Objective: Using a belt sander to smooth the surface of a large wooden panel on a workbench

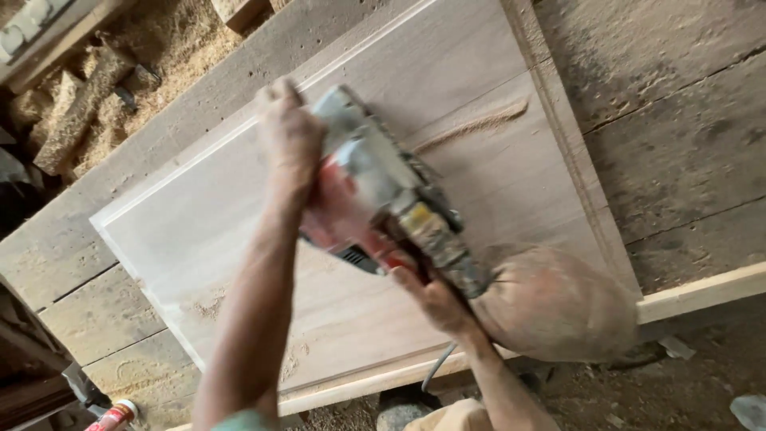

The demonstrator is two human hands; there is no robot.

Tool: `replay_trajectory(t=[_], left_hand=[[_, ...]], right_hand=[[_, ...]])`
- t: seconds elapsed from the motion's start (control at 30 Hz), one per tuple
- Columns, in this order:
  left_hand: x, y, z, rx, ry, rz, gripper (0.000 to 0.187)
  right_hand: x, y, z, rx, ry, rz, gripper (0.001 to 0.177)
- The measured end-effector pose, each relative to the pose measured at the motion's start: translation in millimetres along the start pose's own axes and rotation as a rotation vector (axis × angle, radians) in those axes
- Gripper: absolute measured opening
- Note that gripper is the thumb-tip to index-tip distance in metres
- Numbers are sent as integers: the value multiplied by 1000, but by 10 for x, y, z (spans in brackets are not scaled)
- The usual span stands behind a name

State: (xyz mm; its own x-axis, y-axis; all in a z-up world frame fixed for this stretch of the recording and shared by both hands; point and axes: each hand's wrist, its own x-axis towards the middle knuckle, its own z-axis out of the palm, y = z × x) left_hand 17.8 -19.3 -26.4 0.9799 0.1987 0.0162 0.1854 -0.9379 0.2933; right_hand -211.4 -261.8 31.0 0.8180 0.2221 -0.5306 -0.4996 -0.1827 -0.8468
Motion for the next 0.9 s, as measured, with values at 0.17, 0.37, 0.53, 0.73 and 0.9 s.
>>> replay_trajectory(t=[0.17, 0.37, 0.53, 0.73, 0.9], left_hand=[[350, 1234, 386, 19, -83, 87, 27], [666, 2332, 795, 17, -107, 283, 43], [866, 2840, 1664, -102, 47, 448, 26], [677, 2875, 1715, -36, 16, 509, 33], [561, 2339, 1229, -132, -96, 270, 22]], right_hand=[[2, -353, -708, 224, -4, 182, 83], [69, -329, -1270, 350, 235, 26, 72], [18, -114, -1502, 175, 433, 17, 57], [-118, -22, -1434, 148, 433, -96, 45], [-119, 13, -970, 161, 363, -90, 38]])
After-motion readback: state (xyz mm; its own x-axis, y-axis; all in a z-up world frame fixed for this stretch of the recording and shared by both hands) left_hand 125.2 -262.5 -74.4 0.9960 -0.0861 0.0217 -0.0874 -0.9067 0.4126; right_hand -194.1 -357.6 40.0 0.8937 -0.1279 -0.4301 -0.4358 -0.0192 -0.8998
